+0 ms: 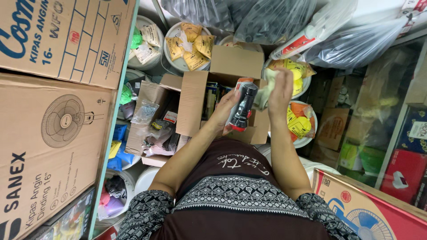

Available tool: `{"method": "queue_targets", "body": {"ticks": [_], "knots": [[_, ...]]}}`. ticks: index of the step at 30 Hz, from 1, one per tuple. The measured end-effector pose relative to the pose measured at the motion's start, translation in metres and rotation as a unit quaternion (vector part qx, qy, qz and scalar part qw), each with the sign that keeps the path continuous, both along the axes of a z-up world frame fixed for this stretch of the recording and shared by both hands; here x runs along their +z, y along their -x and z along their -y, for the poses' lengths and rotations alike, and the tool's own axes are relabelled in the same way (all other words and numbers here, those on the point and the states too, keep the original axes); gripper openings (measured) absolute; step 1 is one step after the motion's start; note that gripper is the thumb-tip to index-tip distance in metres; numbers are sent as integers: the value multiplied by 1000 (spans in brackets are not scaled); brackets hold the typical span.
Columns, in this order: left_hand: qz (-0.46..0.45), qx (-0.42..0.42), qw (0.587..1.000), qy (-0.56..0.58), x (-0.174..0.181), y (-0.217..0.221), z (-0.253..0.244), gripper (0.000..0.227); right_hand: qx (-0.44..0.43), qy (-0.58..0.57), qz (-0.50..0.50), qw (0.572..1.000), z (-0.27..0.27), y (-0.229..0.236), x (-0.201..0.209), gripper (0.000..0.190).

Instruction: The person wipes a packaged lock and a flashlight with a cloth, moving the items between a wire mesh display wall and a cardboard box.

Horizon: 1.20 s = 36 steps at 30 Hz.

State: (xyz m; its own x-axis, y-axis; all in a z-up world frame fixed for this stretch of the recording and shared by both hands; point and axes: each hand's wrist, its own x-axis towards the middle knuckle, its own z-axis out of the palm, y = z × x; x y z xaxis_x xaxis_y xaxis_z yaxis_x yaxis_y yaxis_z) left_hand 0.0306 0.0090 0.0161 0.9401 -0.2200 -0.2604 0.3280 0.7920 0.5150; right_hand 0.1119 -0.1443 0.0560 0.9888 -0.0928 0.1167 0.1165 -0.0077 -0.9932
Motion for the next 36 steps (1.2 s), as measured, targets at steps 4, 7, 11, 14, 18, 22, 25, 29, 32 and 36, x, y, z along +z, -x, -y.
{"method": "queue_targets", "body": {"ticks": [4,7,11,14,18,22,25,29,32,36], "knots": [[39,49,996,-57,-15,-19,10,57,73,233,250,937,-21,27,34,27],[94,48,983,-151,-22,-18,10,54,67,285,175,940,-23,28,17,23],[42,21,996,-69,-18,-16,19,52,-44,-54,-63,996,-8,-2,-21,27],[27,22,999,-4,-8,-34,9,53,-39,7,77,996,7,4,-13,27],[12,14,994,106,11,-51,-2,56,107,224,202,947,-5,45,16,41],[36,56,994,87,27,-58,-10,63,100,206,57,972,-7,55,23,34],[62,86,990,93,33,-61,-14,67,112,88,-106,984,7,54,29,33],[55,43,988,134,41,-61,-10,68,41,38,75,996,3,40,44,33],[57,10,987,150,44,-60,0,69,65,152,187,968,-10,39,48,28],[101,91,981,141,48,-75,-12,68,171,232,119,950,2,42,56,21]]}}
